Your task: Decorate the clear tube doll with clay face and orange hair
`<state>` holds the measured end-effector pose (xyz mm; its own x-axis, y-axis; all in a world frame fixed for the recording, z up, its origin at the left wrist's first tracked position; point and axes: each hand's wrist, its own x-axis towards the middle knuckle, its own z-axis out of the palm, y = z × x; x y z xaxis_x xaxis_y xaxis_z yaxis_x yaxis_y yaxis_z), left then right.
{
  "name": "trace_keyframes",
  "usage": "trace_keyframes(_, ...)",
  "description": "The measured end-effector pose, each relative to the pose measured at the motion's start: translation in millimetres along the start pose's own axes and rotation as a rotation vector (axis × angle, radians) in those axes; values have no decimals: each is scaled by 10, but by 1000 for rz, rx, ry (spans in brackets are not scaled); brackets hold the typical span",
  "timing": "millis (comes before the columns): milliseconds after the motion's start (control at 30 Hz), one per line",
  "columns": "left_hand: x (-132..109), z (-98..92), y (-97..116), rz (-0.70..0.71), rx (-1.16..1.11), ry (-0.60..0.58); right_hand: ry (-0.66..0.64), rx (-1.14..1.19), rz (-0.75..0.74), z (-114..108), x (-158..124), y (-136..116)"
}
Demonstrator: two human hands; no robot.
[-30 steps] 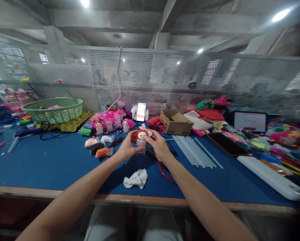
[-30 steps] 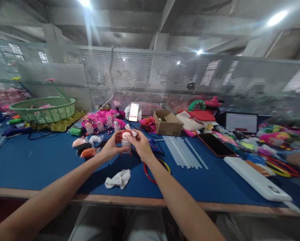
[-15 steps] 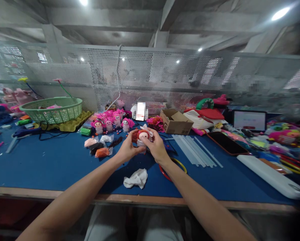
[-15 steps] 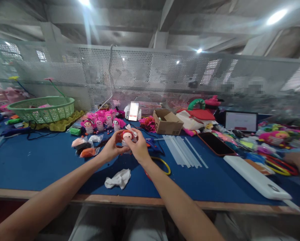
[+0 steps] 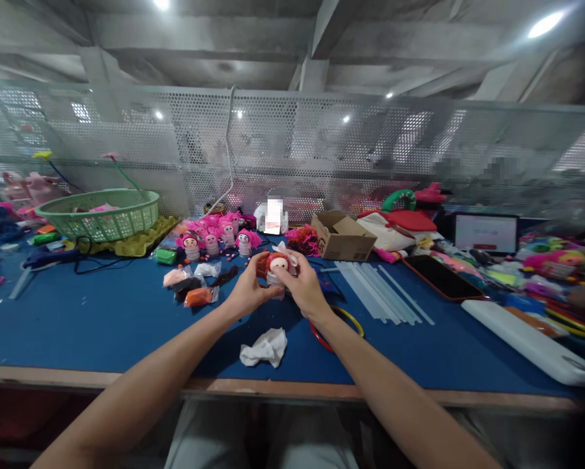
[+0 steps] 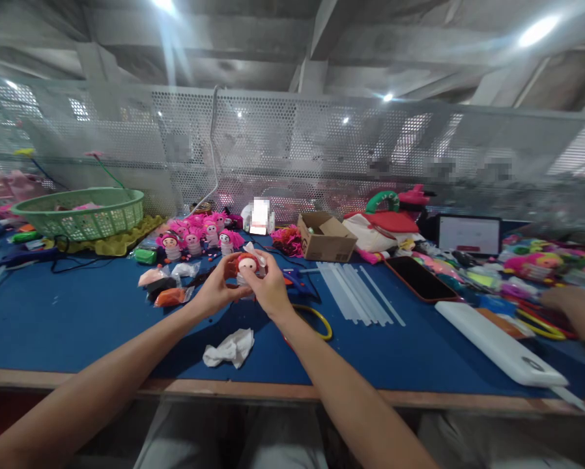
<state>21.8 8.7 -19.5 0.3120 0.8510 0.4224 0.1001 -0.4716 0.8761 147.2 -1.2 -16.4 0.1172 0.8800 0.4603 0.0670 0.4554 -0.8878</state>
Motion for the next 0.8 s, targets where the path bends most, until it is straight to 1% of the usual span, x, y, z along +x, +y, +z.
trace_keyframes(467, 8, -2, -32, 20, 15, 10, 5, 0, -10, -1, 0, -11)
trace_keyframes(800, 3, 2, -15, 5, -46, 1, 15, -16, -18, 3, -2, -26)
